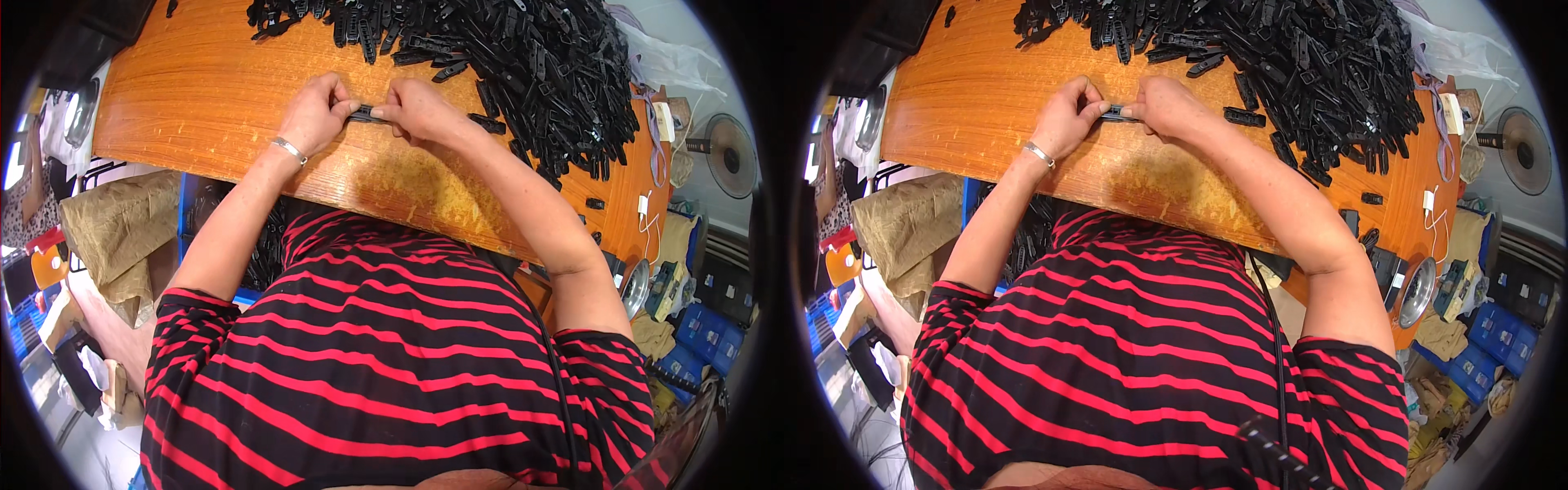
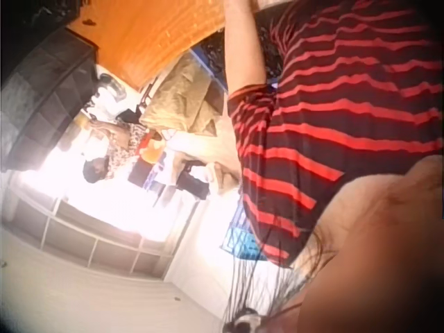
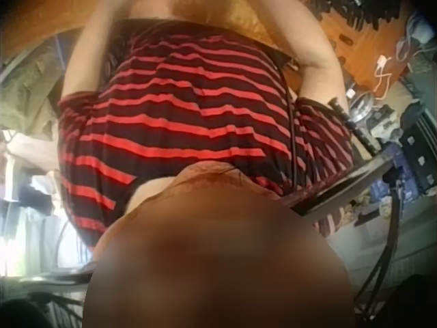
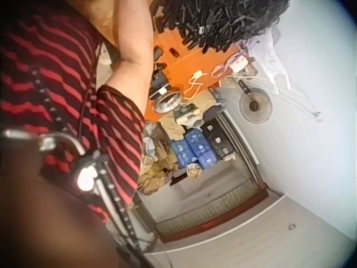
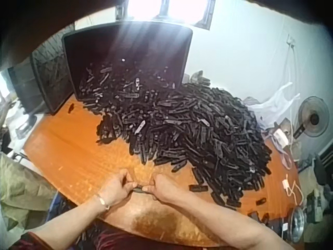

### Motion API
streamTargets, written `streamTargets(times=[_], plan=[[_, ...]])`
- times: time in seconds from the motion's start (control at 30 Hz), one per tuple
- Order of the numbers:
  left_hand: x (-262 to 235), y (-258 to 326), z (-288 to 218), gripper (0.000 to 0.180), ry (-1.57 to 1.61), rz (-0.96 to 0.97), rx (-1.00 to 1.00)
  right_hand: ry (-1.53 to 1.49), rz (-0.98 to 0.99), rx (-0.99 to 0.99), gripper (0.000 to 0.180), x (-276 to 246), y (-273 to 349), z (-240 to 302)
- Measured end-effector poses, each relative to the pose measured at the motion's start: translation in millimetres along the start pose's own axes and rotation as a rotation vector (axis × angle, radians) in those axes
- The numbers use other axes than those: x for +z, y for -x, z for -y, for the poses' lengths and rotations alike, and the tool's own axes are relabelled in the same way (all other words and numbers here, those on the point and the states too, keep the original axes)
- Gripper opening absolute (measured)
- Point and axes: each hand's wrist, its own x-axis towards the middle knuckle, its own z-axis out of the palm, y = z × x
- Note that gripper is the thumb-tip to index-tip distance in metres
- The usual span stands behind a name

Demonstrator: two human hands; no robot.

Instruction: Assembling small plastic fasteners by manually inserting metal components into plastic housings at a workbench.

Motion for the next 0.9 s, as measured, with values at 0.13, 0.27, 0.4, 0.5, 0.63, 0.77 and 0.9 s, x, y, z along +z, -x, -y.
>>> streamTargets(times=[0.13, 0.27, 0.4, 0.5, 0.63, 0.77, 0.9], plan=[[6, -2, 5, 0.022, -0.046, -0.042, 0.021, 0.205, -0.066, -0.143, 0.027, 5, -8, -11], [4, -2, 5, 0.021, 0.046, -0.065, 0.023, 0.074, -0.074, -0.087, 0.028, 9, -7, -11], [6, 8, 6, 0.024, -0.024, -0.122, 0.138, 0.108, -0.201, -0.192, 0.026, 17, 0, -22], [5, 18, 8, 0.028, 0.029, -0.160, 0.167, 0.231, -0.352, -0.362, 0.023, 22, 13, -29], [-2, 26, -1, 0.028, -0.037, 0.049, 0.182, 0.296, -0.481, -0.544, 0.019, 23, 23, -34], [-2, 33, -9, 0.023, -0.134, 0.113, 0.179, 0.319, -0.446, -0.549, 0.023, 24, 32, -33], [-1, 43, -17, 0.022, -0.155, 0.029, 0.184, 0.328, -0.458, -0.615, 0.027, 25, 40, -30]])
